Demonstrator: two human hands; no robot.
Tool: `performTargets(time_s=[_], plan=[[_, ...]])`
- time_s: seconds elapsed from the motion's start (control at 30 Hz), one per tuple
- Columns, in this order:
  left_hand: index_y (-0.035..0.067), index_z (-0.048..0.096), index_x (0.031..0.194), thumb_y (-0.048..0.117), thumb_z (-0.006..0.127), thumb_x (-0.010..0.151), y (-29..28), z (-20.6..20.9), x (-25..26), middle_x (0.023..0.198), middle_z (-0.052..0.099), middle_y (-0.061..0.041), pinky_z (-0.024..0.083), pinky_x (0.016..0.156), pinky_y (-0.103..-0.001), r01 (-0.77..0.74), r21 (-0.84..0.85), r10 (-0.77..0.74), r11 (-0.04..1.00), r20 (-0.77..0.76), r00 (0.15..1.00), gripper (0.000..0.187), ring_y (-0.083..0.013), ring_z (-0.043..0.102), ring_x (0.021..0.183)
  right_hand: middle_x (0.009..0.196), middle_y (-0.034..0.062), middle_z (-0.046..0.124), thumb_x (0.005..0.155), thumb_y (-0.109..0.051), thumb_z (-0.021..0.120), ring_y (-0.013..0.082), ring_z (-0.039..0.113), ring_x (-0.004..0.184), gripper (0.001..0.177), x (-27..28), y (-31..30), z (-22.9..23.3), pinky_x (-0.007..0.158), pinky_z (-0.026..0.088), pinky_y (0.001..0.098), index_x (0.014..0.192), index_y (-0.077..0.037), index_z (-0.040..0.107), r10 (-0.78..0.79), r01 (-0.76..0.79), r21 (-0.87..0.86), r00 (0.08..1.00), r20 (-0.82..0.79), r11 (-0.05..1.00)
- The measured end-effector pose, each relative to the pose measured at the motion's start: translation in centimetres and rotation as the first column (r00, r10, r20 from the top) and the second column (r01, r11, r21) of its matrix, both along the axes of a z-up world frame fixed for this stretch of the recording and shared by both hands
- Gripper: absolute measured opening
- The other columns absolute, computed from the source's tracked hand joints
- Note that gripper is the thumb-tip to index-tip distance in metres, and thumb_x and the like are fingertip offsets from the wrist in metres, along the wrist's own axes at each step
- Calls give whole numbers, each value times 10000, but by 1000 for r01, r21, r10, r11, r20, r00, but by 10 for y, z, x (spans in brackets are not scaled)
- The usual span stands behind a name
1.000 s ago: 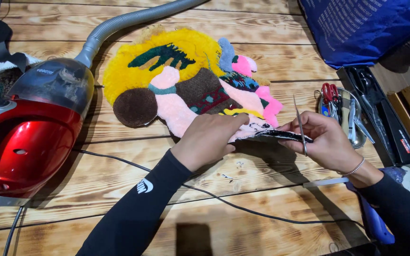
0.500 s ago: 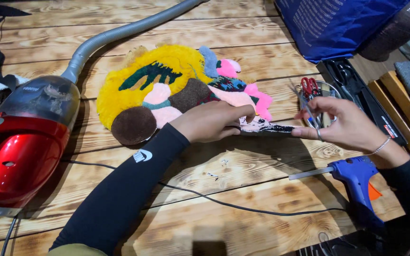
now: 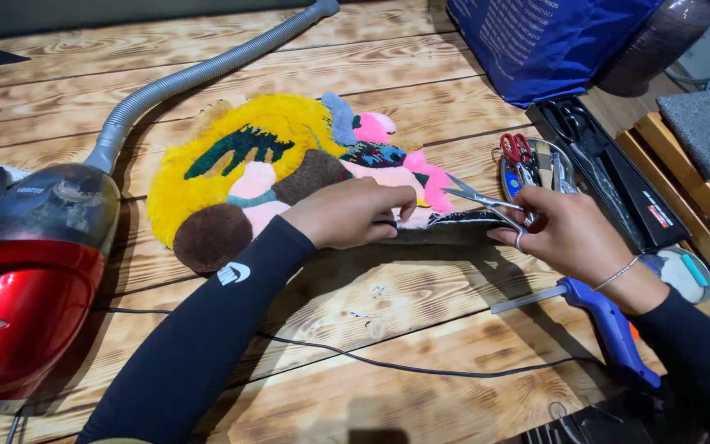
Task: The person trims the edges and removes excess backing material from a custom-shaped handmade rug.
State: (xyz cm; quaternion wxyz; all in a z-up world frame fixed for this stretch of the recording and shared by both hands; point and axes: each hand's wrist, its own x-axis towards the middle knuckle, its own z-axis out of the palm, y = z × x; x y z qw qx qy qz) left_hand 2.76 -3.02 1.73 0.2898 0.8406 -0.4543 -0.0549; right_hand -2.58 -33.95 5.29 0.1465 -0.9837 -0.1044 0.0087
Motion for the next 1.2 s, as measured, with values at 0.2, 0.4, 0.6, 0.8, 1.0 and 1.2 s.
performTargets(time_s=[0.2,0.4,0.6,0.8,1.0,1.2], plan=[[159,576,1071,151,741,877,24,-13,-29,812,689,-117,468,667,-523,-159,-42,162,986,104,981,254,-379,673,815,655,81,692,771,-303,856,165,736,586,335,3,10,-38,534,545,330,876,-46,669,59,-76,178,993,100,981],[137,589,1131,143,590,1008,15,-22,-61,820,676,-95,473,638,-504,-463,-89,470,882,243,848,123,-345,679,794,720,94,696,818,-299,871,206,714,630,343,29,24,-29,583,535,330,898,-31,672,107,-150,162,963,248,975],[60,550,1266,81,601,895,-8,-70,-59,892,555,-87,530,717,-447,-365,-270,454,891,574,682,374,-308,688,822,798,92,729,817,-208,862,188,740,700,303,38,20,-17,617,553,316,964,-26,668,141,-190,172,954,263,967],[154,546,1280,208,649,983,-2,-52,-20,913,690,-119,509,669,-501,-255,16,243,967,250,937,319,-366,688,799,734,101,734,727,-259,874,207,743,645,343,46,8,-23,587,559,345,891,-39,668,176,-182,134,983,60,974],[141,542,1156,254,790,840,2,-38,29,950,753,-83,522,710,-473,73,-4,-73,997,11,997,418,-333,715,896,661,192,682,705,-568,903,357,647,609,558,23,11,32,623,511,440,829,-49,739,-6,-33,-237,987,-161,971],[154,583,1072,319,823,833,3,-31,62,932,726,-73,533,754,-413,112,25,-106,993,-178,978,377,-249,710,906,723,115,706,714,-552,846,258,677,619,566,29,-37,26,635,552,371,868,-13,769,-28,-166,-361,879,-476,917]])
